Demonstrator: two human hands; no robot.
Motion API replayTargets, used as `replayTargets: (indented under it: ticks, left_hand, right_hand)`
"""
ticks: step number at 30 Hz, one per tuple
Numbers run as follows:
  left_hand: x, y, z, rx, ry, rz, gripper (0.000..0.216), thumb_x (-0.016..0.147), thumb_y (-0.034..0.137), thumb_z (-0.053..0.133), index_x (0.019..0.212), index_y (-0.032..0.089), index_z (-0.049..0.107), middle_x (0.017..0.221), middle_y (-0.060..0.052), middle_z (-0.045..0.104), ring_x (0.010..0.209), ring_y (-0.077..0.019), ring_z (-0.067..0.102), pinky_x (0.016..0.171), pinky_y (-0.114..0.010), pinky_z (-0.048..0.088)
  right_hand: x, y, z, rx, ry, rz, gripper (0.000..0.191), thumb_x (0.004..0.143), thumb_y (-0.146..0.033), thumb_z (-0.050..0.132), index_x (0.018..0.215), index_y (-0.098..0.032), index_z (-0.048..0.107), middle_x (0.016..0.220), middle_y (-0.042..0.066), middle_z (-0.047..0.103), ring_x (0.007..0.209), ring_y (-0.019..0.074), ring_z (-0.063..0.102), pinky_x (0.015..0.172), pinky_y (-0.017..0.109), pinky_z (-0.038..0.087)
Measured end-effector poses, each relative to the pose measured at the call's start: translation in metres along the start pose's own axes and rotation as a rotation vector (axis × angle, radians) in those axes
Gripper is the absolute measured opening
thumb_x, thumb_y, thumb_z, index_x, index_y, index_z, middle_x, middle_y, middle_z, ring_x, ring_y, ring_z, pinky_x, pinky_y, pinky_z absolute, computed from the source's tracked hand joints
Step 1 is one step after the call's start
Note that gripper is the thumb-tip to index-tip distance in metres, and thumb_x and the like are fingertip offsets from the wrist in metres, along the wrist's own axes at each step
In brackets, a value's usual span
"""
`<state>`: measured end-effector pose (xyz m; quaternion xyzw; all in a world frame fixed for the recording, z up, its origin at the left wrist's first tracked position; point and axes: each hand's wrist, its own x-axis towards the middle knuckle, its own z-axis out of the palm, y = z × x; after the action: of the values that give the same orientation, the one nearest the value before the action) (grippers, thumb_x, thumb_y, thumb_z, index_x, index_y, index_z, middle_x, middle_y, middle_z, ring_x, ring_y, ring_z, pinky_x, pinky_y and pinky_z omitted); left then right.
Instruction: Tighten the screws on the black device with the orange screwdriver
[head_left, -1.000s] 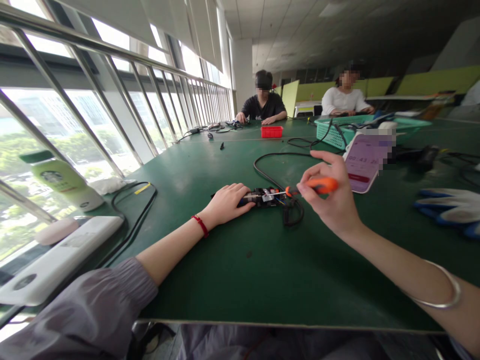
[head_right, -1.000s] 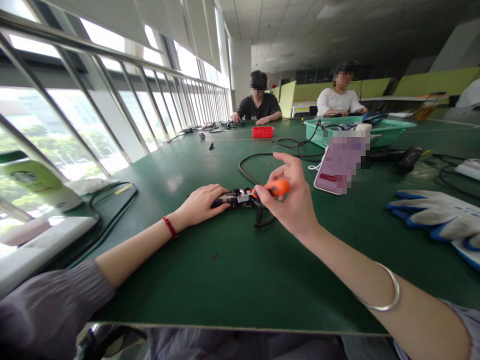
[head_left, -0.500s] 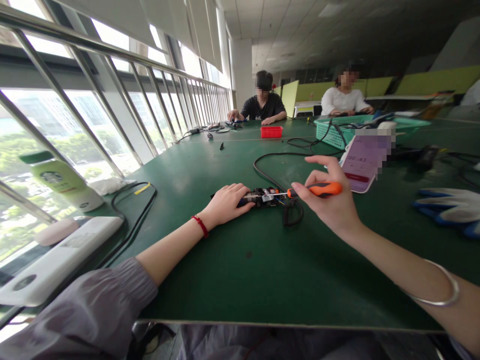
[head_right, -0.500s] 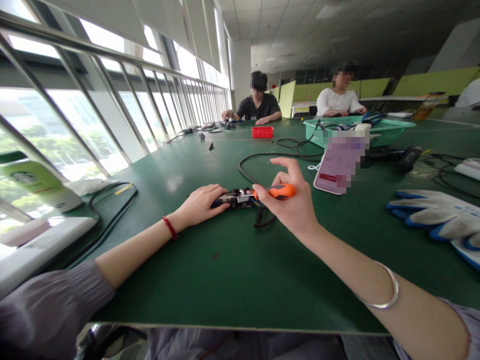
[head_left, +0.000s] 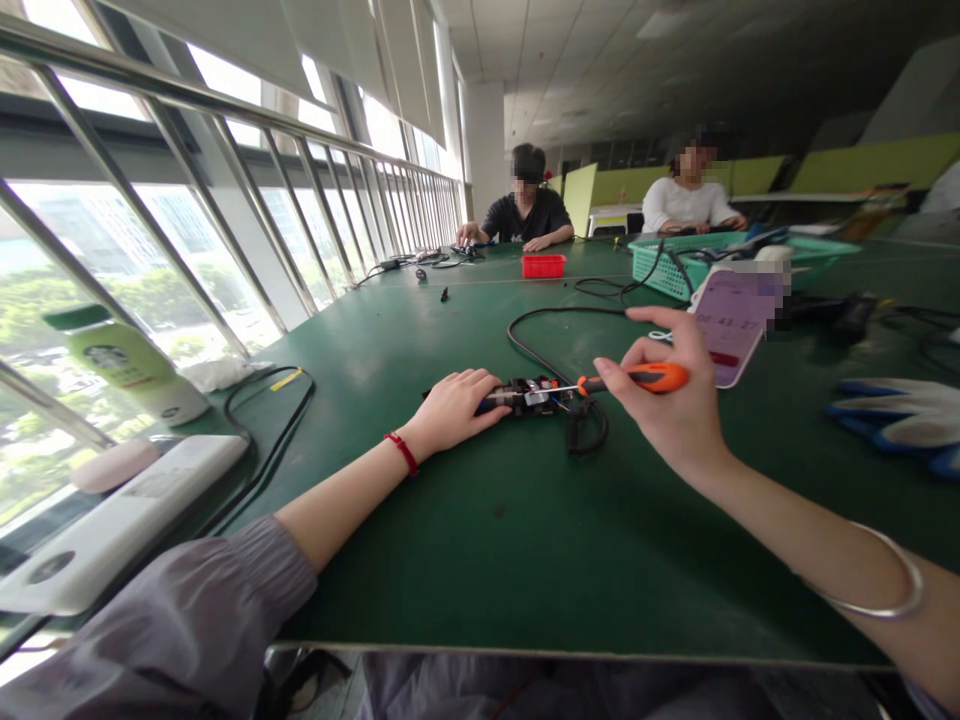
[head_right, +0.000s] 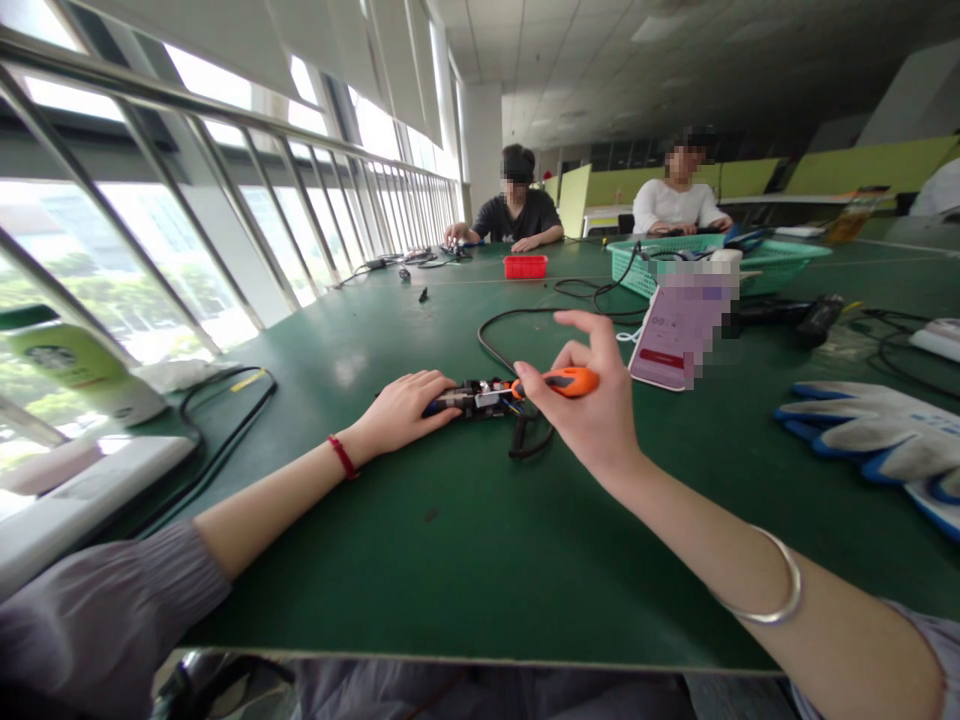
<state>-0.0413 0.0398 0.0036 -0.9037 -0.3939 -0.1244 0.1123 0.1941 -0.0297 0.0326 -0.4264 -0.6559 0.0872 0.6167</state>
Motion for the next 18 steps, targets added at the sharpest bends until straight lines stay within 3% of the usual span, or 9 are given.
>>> replayTargets:
  ticks: [3, 9, 11, 14, 16, 18]
  left_hand:
    - [0.0008, -0.0011, 0.0003, -0.002, -0.002, 0.006, 0.038, 0.091, 0.048, 0.038, 0.108, 0.018, 0.054, 0.105, -0.007, 0.061, 0.093, -0.0216, 0.058, 0.082, -0.034, 0.044]
    - [0.0019, -0.0030, 0.0002, -0.009, -0.005, 0.018, 0.040, 0.091, 0.050, 0.038, 0.108, 0.018, 0.055, 0.106, -0.007, 0.061, 0.092, -0.0212, 0.058, 0.082, -0.034, 0.043]
    - [0.0017, -0.0030, 0.0003, -0.015, 0.004, 0.020, 0.040, 0.091, 0.051, 0.038, 0.108, 0.018, 0.055, 0.106, -0.007, 0.061, 0.093, -0.0212, 0.058, 0.083, -0.034, 0.042]
    - [0.0017, -0.0034, 0.0008, -0.025, 0.021, 0.019, 0.041, 0.091, 0.051, 0.038, 0.108, 0.018, 0.056, 0.106, -0.008, 0.061, 0.094, -0.0217, 0.057, 0.085, -0.035, 0.042]
    - [0.0023, -0.0046, 0.0013, -0.027, 0.032, 0.023, 0.041, 0.091, 0.051, 0.037, 0.108, 0.018, 0.056, 0.106, -0.008, 0.061, 0.094, -0.0217, 0.056, 0.085, -0.035, 0.041]
    - [0.0035, -0.0063, 0.0019, -0.019, 0.044, 0.040, 0.041, 0.091, 0.051, 0.038, 0.109, 0.018, 0.055, 0.105, -0.008, 0.060, 0.095, -0.0217, 0.056, 0.086, -0.035, 0.041]
  right_hand:
    - [-0.0010, -0.0021, -0.0010, -0.029, -0.095, 0.030, 0.015, 0.078, -0.032, 0.062, 0.090, -0.024, 0.056, 0.053, -0.005, 0.047, 0.044, 0.0125, 0.048, 0.050, 0.030, 0.043]
    - [-0.0012, 0.0027, 0.0033, 0.107, -0.053, -0.051, 0.046, 0.072, -0.028, 0.067, 0.112, -0.028, 0.043, 0.078, 0.000, 0.055, 0.062, 0.0166, 0.056, 0.053, 0.031, 0.047]
    - [-0.0011, 0.0021, 0.0030, 0.054, -0.078, -0.013, 0.042, 0.072, -0.029, 0.067, 0.109, -0.025, 0.046, 0.065, -0.004, 0.053, 0.054, 0.0150, 0.053, 0.052, 0.029, 0.045]
    - [-0.0019, -0.0012, 0.0013, -0.038, -0.158, 0.021, 0.021, 0.077, -0.032, 0.063, 0.094, -0.023, 0.053, 0.049, -0.008, 0.045, 0.042, 0.0115, 0.047, 0.051, 0.028, 0.042]
    - [-0.0027, -0.0021, 0.0010, -0.040, -0.177, 0.002, 0.018, 0.078, -0.030, 0.061, 0.093, -0.024, 0.054, 0.050, -0.007, 0.045, 0.043, 0.0119, 0.048, 0.052, 0.028, 0.043]
    - [-0.0032, -0.0008, 0.0019, 0.013, -0.139, -0.042, 0.028, 0.077, -0.027, 0.062, 0.102, -0.024, 0.051, 0.060, -0.005, 0.050, 0.050, 0.0135, 0.052, 0.054, 0.029, 0.045]
